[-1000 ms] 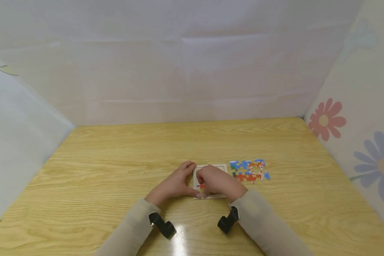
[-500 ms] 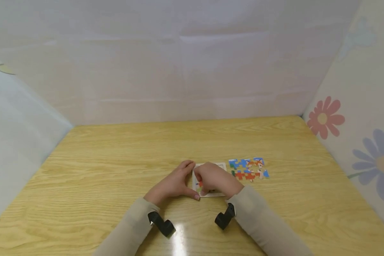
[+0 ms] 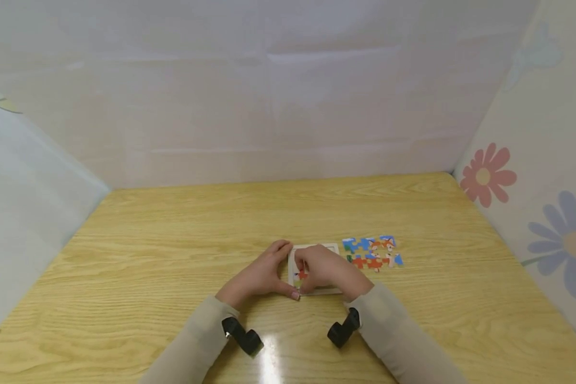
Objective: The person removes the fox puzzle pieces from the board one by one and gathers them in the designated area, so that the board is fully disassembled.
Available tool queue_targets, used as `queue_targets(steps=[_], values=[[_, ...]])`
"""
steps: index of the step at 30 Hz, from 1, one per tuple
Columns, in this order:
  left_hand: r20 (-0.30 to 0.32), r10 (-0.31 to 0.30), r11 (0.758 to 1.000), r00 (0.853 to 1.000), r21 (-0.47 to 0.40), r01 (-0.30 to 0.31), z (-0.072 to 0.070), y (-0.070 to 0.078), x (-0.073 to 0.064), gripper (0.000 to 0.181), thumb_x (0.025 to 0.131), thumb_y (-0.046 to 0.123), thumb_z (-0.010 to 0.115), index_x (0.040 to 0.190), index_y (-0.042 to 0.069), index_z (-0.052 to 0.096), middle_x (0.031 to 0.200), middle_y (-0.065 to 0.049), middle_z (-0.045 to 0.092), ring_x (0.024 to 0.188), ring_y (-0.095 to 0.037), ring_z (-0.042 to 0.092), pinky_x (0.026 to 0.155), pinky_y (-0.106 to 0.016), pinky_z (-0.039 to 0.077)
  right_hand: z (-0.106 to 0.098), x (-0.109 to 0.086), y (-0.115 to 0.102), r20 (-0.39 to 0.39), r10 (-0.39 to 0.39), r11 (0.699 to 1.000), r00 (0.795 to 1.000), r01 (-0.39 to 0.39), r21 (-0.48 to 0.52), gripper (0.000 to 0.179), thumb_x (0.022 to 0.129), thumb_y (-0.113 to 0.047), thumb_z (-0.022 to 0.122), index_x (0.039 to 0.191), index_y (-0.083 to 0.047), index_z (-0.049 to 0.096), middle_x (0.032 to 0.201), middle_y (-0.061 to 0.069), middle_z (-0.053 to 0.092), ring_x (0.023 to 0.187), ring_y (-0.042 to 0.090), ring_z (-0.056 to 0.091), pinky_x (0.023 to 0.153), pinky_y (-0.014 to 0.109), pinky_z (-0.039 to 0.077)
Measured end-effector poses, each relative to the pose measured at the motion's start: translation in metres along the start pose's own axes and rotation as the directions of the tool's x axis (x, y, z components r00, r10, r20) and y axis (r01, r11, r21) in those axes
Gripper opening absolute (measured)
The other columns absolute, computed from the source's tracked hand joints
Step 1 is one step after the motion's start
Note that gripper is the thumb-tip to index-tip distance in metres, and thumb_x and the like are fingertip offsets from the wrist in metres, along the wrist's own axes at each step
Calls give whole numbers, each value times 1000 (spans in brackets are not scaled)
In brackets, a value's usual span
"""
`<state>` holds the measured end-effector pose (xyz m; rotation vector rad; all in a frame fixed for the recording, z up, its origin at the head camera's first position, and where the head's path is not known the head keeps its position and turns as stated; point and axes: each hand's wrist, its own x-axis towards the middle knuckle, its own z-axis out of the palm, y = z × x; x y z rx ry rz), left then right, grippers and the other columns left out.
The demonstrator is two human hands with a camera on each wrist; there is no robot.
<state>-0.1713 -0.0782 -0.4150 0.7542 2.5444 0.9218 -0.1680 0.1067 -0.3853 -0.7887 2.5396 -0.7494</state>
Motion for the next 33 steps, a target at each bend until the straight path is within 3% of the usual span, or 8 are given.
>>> queue_targets(steps=[7,15,33], values=[[-2,-5,1000,1000,-4,5,-1,0,0,118,59,43,86,146,-1,20,150,-13,21,138,-27,21,110,-39,27,3,-3,1,-67,-23,1000,997,25,18,31,62,-11,79,76,-11,52,65,-1,46,58,9,38,52,23,32],[-2,-22,1000,1000,2,22,-1,1,0,118,58,44,86,146,-1,21,150,-12,21,138,-26,21,110,-38,26,11,-8,1,-178,-61,997,982,53,-48,29,63,-16,79,74,-12,52,61,-7,43,54,5,37,50,19,31],[-7,-11,1000,1000,19,11,0,3,0,115,59,44,85,145,0,24,149,-13,23,137,-27,24,109,-39,28,16,-13,6,-213,-78,997,974,81,7,28,65,-15,78,78,-12,53,61,-4,47,54,3,39,51,19,35]])
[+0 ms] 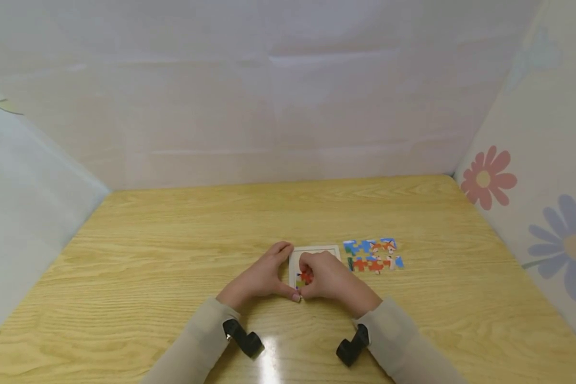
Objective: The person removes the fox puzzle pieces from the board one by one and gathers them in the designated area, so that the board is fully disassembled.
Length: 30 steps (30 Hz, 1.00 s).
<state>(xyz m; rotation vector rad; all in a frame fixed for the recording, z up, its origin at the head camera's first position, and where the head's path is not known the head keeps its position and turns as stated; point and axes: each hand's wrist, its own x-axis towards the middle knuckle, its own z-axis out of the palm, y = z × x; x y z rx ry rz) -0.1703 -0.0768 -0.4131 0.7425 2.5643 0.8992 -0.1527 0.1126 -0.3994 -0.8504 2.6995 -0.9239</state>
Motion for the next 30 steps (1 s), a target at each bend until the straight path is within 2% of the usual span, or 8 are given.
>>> queue_targets(steps=[12,21,30], values=[[7,-9,1000,1000,-3,9,1,0,1,117,58,45,85,146,0,23,150,-12,22,137,-26,23,109,-39,28,-1,-1,-1,-4,2,1000,1000,-2,20,29,65,-15,79,78,-11,53,61,-4,48,55,3,40,52,20,36],[1,-10,1000,1000,-13,10,1,1,-1,116,58,43,86,145,0,24,149,-12,23,136,-27,25,109,-39,28,-1,-1,-5,-48,-45,999,998,46,28,29,65,-14,78,82,-10,55,65,-6,52,57,2,44,55,20,41],[10,-24,1000,1000,-11,24,0,0,0,116,58,43,86,146,0,24,150,-12,22,137,-26,23,110,-38,27,-5,-7,-6,-88,-25,1000,996,25,-4,30,66,-16,79,81,-10,54,66,-5,51,58,3,43,55,19,41]])
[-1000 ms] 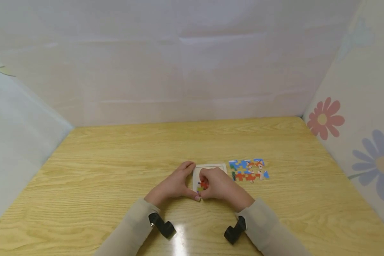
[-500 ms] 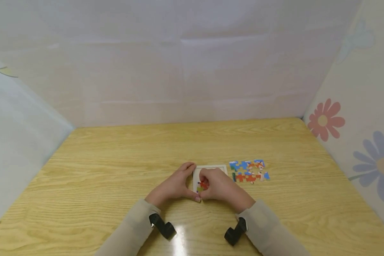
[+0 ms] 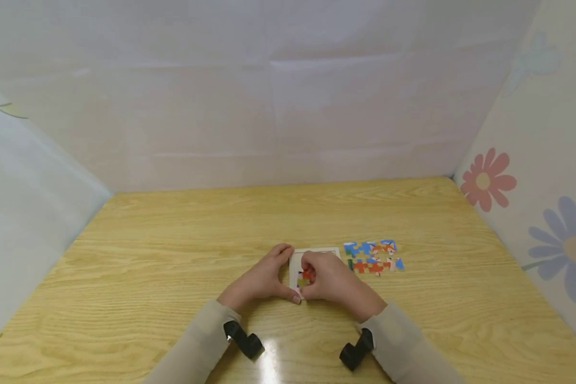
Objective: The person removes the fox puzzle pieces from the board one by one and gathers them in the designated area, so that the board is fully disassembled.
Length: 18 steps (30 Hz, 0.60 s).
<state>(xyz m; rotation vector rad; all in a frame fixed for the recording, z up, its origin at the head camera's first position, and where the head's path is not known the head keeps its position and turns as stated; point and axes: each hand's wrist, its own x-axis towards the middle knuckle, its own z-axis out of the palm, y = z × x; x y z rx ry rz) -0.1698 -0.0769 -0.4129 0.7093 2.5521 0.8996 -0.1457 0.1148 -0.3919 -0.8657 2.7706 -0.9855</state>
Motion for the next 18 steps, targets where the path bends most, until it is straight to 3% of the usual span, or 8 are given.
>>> queue_targets(steps=[18], values=[[7,2,1000,1000,20,-2,-2,1,1,115,59,45,85,146,0,24,150,-12,22,138,-26,23,110,-39,27,-17,-19,10,-39,48,997,998,-50,-54,31,64,-13,77,86,-11,56,72,-4,52,63,7,46,56,20,42]])
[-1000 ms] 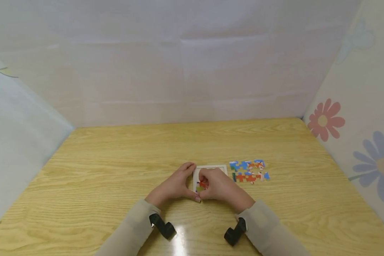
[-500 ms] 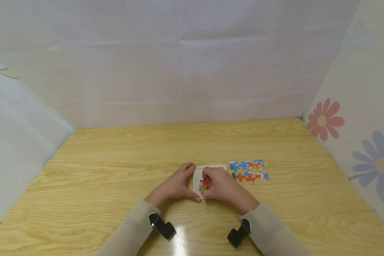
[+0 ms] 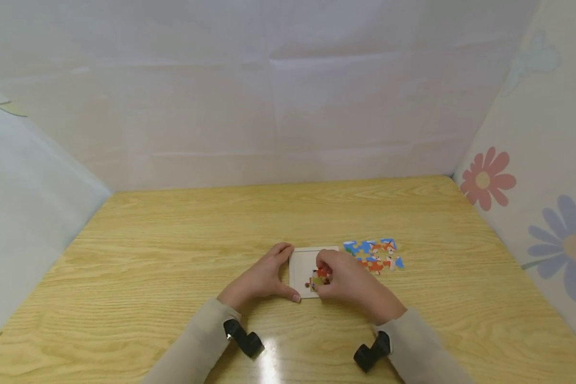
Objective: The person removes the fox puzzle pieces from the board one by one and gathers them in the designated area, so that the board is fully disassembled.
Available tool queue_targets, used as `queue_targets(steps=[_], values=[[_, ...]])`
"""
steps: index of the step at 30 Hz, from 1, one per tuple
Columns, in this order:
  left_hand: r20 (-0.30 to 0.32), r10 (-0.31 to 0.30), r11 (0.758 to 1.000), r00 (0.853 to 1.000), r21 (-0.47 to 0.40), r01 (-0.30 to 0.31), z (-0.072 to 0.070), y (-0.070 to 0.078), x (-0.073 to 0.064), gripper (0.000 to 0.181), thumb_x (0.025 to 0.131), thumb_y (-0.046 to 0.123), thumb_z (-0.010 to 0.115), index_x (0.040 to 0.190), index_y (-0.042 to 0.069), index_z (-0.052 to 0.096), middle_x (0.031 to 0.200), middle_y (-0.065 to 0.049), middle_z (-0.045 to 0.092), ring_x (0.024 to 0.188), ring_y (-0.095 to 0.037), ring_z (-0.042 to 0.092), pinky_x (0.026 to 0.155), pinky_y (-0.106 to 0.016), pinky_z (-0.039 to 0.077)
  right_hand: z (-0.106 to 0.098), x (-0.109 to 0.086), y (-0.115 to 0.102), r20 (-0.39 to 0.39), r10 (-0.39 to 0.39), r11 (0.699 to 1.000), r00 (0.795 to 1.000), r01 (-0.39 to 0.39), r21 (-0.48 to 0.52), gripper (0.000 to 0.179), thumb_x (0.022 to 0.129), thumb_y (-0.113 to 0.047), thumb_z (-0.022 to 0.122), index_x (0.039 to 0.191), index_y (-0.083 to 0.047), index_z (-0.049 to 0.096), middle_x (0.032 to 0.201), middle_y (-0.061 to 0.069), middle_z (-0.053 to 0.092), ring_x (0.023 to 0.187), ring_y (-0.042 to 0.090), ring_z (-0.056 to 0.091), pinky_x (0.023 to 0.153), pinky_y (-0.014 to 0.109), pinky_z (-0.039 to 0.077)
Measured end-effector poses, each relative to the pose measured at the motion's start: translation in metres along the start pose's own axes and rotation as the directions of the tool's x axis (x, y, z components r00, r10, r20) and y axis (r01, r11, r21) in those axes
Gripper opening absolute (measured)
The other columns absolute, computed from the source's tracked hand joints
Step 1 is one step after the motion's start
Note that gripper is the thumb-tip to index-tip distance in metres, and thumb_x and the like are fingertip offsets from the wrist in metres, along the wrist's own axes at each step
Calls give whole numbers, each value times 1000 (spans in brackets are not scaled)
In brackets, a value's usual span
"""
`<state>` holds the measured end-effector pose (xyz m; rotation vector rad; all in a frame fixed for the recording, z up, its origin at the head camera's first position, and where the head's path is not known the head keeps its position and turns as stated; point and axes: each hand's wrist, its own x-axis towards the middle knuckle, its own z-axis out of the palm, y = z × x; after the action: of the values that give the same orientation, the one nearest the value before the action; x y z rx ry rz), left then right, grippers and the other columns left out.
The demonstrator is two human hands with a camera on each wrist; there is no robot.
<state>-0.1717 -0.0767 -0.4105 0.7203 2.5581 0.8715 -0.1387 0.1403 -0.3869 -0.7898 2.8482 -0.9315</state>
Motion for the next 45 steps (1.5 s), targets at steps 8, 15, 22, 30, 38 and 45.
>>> queue_targets(steps=[8,15,22,30,38,45], values=[[-5,-2,1000,1000,2,2,2,0,0,116,58,44,85,145,-1,24,150,-13,22,138,-27,23,110,-39,27,-4,-10,9,-13,-60,998,998,60,-15,31,63,-12,78,85,-10,56,72,-6,51,64,7,45,56,20,42],[2,-14,1000,1000,-9,14,2,1,0,117,58,44,86,146,1,22,150,-12,21,138,-27,22,110,-39,26,-9,-19,15,21,-15,1000,1000,15,-14,31,64,-11,79,84,-13,56,73,-7,50,67,8,45,59,21,42],[6,-21,1000,1000,-7,21,2,1,0,117,58,43,86,146,1,22,151,-12,20,138,-26,22,110,-38,26,-17,-27,22,28,-43,998,999,45,-49,30,65,-11,78,88,-13,59,77,-9,53,70,6,47,62,22,44],[9,-22,1000,1000,-7,22,1,2,0,116,58,44,86,146,1,23,151,-12,20,138,-26,22,110,-39,26,-24,-36,32,74,9,998,997,-5,-60,29,65,-14,79,87,-14,61,76,-11,53,69,4,47,61,21,45],[7,-23,1000,1000,-4,23,1,3,0,116,58,43,86,146,1,24,150,-11,21,138,-26,23,110,-39,27,-34,-43,43,100,-59,998,993,62,-23,28,65,-9,78,80,-16,56,69,-11,49,63,3,43,56,20,41],[8,-24,1000,1000,-10,24,2,2,0,116,58,44,86,146,1,23,151,-11,20,138,-25,22,110,-38,26,-39,-44,48,147,-49,999,988,52,-17,26,65,-3,74,79,-16,55,69,-9,50,63,3,42,55,20,39]])
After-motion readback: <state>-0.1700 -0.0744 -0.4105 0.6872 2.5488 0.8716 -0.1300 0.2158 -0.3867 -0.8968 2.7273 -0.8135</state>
